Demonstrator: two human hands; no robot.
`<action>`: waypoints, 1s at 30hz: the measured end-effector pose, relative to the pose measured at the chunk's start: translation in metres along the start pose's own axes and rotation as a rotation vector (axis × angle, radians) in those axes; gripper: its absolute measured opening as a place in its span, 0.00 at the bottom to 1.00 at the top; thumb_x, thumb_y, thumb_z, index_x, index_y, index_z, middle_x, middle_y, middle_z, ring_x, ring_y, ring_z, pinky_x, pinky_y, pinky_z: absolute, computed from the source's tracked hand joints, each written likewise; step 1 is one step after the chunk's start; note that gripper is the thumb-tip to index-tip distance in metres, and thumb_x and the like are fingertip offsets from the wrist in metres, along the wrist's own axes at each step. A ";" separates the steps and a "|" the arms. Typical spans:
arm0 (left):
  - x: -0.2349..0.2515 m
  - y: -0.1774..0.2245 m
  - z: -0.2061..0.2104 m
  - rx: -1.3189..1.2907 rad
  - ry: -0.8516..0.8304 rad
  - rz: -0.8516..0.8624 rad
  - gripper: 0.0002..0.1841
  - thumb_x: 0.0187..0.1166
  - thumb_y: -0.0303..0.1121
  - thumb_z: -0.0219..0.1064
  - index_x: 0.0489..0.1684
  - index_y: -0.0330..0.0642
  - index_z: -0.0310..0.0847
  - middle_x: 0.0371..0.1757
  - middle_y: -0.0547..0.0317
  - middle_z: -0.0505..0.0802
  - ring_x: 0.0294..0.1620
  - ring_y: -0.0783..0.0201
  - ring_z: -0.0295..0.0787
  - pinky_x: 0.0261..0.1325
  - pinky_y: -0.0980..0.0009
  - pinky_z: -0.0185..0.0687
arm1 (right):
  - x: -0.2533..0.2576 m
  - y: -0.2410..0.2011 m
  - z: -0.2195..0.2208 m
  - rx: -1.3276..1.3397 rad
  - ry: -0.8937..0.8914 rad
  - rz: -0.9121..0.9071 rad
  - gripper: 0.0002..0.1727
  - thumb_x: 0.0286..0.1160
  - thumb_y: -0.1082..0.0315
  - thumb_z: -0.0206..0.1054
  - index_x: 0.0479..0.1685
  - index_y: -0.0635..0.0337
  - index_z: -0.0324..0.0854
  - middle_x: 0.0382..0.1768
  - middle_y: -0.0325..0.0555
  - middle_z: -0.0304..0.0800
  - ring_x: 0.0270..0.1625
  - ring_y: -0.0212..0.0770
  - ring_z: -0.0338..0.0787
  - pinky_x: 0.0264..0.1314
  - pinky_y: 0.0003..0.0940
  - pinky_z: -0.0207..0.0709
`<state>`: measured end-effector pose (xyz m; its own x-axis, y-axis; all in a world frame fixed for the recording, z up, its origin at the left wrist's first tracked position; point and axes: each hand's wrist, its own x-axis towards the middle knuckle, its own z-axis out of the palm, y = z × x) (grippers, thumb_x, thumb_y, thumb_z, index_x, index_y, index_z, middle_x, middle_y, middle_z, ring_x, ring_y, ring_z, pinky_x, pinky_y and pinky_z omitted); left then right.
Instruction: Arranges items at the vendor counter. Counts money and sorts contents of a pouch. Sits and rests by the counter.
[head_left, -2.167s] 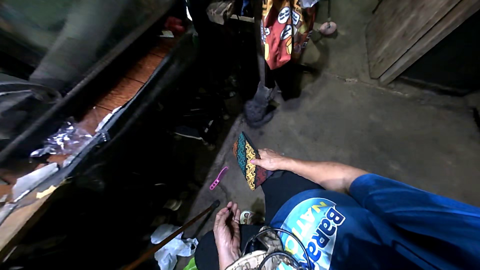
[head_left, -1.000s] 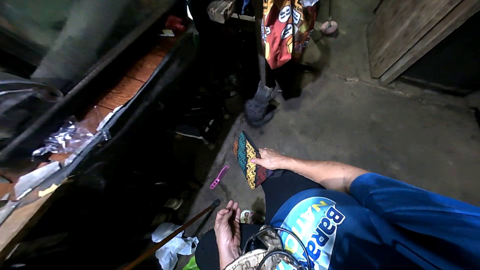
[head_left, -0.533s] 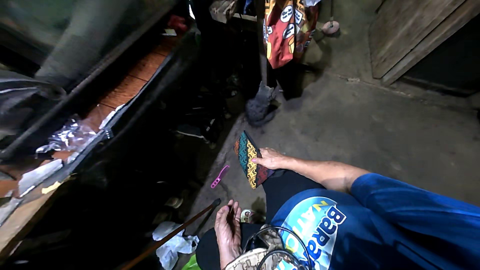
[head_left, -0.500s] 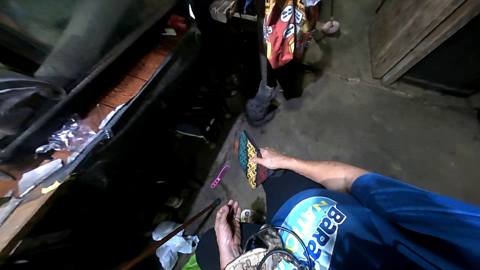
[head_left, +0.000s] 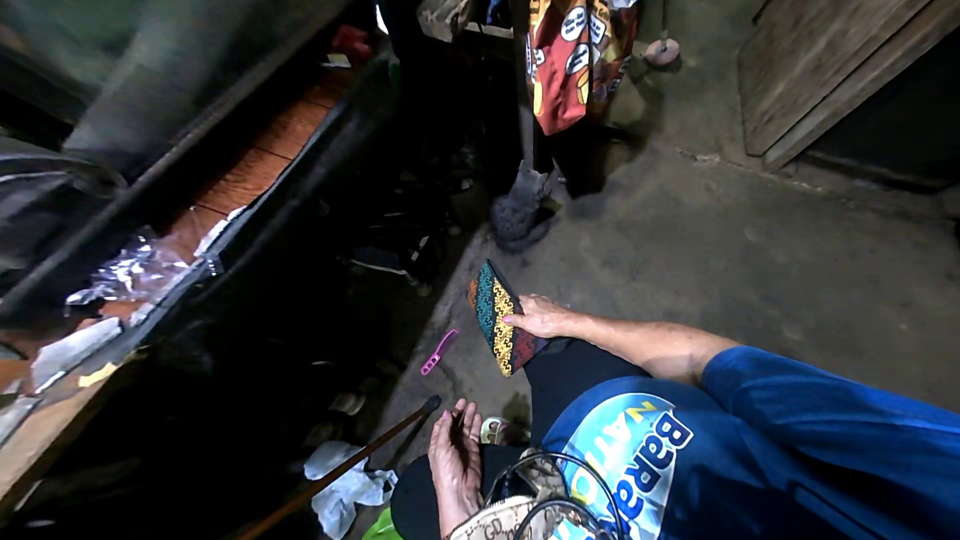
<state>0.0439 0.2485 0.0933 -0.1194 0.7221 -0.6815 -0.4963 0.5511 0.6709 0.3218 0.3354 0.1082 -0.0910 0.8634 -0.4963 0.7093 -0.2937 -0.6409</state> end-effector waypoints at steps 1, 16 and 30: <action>0.001 0.000 0.000 -0.003 0.003 0.001 0.11 0.94 0.35 0.47 0.49 0.43 0.74 0.44 0.55 0.96 0.42 0.60 0.96 0.47 0.64 0.93 | 0.000 0.000 0.000 -0.002 0.001 -0.001 0.39 0.87 0.37 0.52 0.70 0.69 0.78 0.70 0.66 0.82 0.78 0.60 0.78 0.80 0.63 0.66; 0.000 0.001 0.000 0.002 -0.009 -0.001 0.17 0.95 0.39 0.46 0.39 0.43 0.76 0.44 0.55 0.96 0.44 0.60 0.96 0.49 0.63 0.93 | 0.001 0.001 0.001 -0.008 -0.010 -0.009 0.38 0.87 0.38 0.52 0.68 0.69 0.80 0.70 0.64 0.82 0.78 0.59 0.78 0.79 0.63 0.66; -0.002 -0.002 -0.002 -0.012 -0.053 0.042 0.06 0.86 0.24 0.58 0.38 0.40 0.76 0.44 0.51 0.97 0.41 0.60 0.97 0.43 0.66 0.94 | 0.002 0.002 0.002 -0.007 -0.008 -0.009 0.38 0.87 0.38 0.52 0.69 0.69 0.79 0.70 0.65 0.82 0.78 0.59 0.78 0.80 0.63 0.66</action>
<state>0.0434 0.2454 0.0925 -0.0947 0.7655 -0.6365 -0.5017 0.5155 0.6946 0.3220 0.3360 0.1045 -0.1030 0.8628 -0.4949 0.7130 -0.2829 -0.6416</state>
